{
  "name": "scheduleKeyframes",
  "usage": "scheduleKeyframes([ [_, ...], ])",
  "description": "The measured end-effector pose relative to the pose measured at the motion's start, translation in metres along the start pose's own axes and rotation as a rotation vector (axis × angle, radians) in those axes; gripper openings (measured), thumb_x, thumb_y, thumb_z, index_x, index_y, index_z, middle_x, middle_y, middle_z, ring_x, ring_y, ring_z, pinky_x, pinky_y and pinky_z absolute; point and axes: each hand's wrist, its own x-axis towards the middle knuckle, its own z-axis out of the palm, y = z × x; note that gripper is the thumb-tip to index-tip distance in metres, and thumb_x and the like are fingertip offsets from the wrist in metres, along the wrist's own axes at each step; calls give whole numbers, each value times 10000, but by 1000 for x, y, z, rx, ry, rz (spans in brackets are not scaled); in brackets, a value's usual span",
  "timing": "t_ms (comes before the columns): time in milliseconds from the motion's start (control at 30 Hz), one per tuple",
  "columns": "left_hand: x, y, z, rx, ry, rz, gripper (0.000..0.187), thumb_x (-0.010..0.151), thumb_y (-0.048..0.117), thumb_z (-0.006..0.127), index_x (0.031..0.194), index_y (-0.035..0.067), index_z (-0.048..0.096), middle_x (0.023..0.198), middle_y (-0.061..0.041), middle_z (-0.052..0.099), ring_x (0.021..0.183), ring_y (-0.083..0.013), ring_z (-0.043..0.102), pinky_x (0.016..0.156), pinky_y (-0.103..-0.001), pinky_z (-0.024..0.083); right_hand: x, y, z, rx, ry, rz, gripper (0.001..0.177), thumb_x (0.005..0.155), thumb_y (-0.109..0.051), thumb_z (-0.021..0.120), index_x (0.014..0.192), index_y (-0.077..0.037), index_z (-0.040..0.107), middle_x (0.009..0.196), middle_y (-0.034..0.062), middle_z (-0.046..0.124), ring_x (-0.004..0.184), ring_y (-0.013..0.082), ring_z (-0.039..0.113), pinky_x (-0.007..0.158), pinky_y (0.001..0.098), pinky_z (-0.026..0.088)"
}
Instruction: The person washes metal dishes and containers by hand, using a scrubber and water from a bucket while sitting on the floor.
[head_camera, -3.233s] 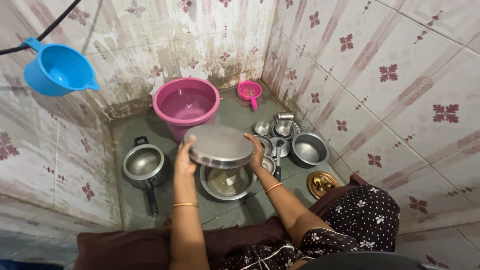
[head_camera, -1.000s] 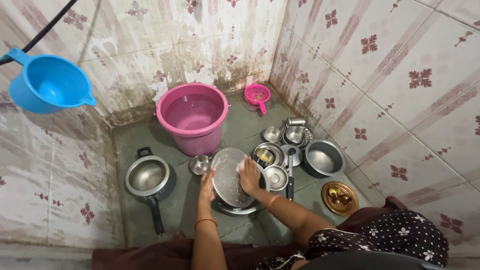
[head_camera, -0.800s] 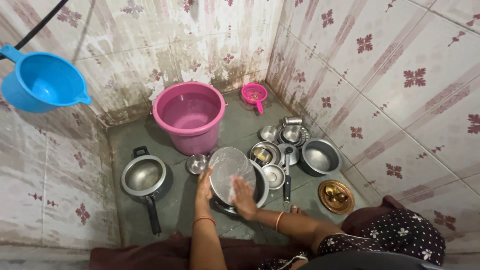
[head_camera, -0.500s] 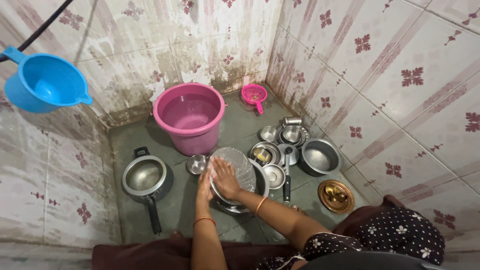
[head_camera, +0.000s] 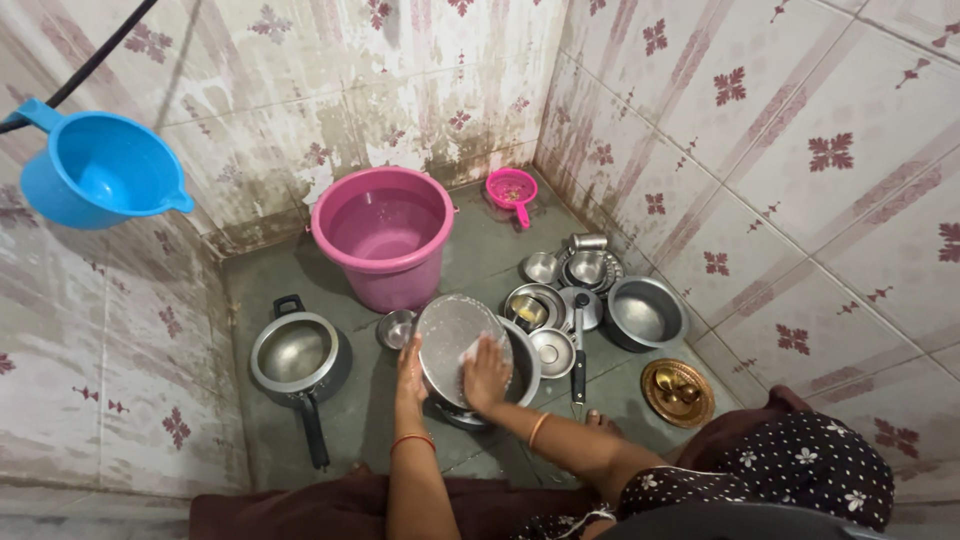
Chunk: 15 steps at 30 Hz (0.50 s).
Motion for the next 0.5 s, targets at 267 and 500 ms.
scheduleKeyframes([
  [267, 6, 0, 20, 66, -143, 29, 782, 884, 566, 663, 1480, 74, 542, 1448, -78, 597, 1316, -212, 556, 1076, -388, 435, 18, -48, -24, 329, -90, -486, 631, 1107, -436, 132, 1659, -135, 176, 1749, 110, 121, 1625, 303, 39, 1272, 538, -32],
  [500, 6, -8, 50, 347, -502, 103, 649, 765, 148, 852, 1366, 81, 616, 1146, 35, 694, 1040, -89, 643, 955, -282, 491, 140, -10, -110, 28, -82, -386, 425, 999, -348, 396, 1304, -197, 650, 1384, 71, 627, 1347, 288, 496, 1118, 580, 292],
])
